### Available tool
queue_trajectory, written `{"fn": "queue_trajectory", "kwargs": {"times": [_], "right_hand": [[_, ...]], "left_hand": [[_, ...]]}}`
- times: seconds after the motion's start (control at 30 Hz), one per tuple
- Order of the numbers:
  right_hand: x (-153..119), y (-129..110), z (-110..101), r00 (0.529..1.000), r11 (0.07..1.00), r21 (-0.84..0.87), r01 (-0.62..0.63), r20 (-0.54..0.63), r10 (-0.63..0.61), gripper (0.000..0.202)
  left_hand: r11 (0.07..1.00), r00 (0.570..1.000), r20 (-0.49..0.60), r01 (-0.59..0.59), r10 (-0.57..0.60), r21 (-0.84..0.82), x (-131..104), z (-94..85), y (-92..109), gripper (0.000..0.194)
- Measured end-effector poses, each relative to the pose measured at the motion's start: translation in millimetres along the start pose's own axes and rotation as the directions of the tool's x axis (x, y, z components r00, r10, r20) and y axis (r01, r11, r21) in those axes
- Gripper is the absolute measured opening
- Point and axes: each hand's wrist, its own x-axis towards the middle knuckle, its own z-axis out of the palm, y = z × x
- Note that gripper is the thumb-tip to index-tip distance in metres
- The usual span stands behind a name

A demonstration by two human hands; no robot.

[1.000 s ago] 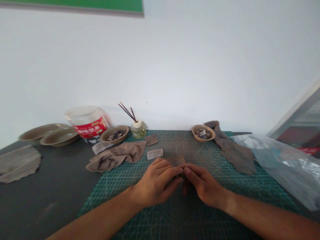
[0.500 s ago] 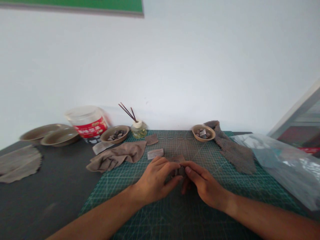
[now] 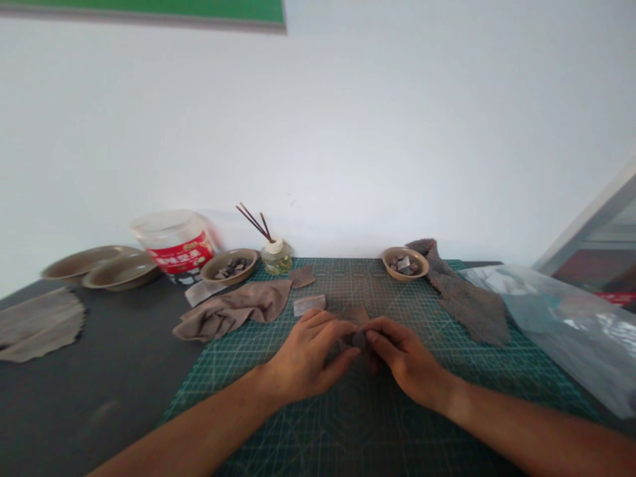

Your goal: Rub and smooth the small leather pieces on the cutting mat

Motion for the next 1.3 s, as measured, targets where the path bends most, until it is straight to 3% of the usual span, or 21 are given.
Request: {"fn": "queue_trajectory", "kwargs": {"times": [0.2, 0.53, 1.3], "right_hand": [[-0.6, -2.0, -1.5, 1.0, 1.0, 0.002, 0.005, 0.015, -0.005, 0.046], [-5.2, -4.3, -4.6, 0.989, 0.998, 0.027, 0.064, 0.133, -0.067, 0.034], [-1.6, -3.4, -3.0, 0.996, 0.998, -0.053, 0.028, 0.089, -0.024, 0.038]], "left_hand": [[1.0, 1.0, -0.019, -0.024, 0.024, 0.015, 0.4, 0.2, -2.1, 0.026], [0.998, 0.998, -0.024, -0.062, 0.063, 0.019, 0.6, 0.9, -2.1, 0.026], [0.992, 0.992, 0.033, -0.123, 0.123, -0.006, 1.7, 2.3, 0.5, 0.022]]}}
